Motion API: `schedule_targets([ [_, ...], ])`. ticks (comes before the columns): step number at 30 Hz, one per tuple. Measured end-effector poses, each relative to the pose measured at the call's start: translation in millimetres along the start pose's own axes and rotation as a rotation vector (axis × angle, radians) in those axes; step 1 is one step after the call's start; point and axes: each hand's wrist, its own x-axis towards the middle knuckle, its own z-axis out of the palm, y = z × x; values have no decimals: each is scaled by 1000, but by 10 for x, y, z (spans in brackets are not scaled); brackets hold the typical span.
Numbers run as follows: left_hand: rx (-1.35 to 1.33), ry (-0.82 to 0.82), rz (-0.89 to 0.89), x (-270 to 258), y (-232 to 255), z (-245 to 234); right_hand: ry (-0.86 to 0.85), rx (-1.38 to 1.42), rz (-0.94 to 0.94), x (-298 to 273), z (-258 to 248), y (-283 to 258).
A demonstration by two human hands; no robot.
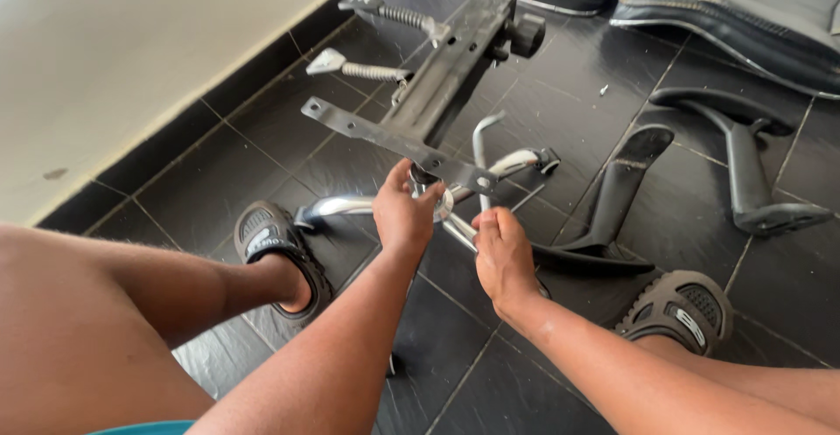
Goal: The person disassembles an office chair by removing the seat cushion and detaching the metal mounting plate from the gas lift using an Allen key. The person uses both hands to unscrew bolts and separate components, placing them on the floor.
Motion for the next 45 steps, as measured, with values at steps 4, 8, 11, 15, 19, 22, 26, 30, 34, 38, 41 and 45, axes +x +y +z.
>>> schedule_targets([
  [4, 237, 41, 71, -18, 68, 84, -49, 128, 67, 51, -22, 55],
  [8, 284, 72, -4, -6, 80, 217, -93, 67, 109, 72, -33, 93],
  [11, 287, 143, -120, 33, 59, 366, -66, 18, 113, 63, -63, 150],
  [15, 227, 226, -300, 101, 22, 536, -13, 5, 131, 150, -95, 176],
  [19, 188, 299, -311, 70, -6, 592, 9, 81, 141, 205, -88, 183],
  [22, 9, 354, -481, 57, 68, 624, -7, 170, 178, 230, -84, 184],
  [26, -440, 429, -786, 90, 251, 619, -31, 203, 134, 269, -84, 135],
  [30, -703, 421, -868, 122, 345, 546, -28, 156, 116, 292, -93, 70],
  [34, -812, 377, -907, 123, 308, 458, -60, 219, 143, 290, -121, 23],
  [38, -388, 278, -705, 70, 228, 352, -88, 252, 155, 305, -148, -62],
  [41, 9, 234, -337, -21, 111, 225, -114, 284, 198, 299, -182, -119],
  [45, 117, 120, 17, 40, 11, 53, -182, 305, 171, 291, -177, -194],
])
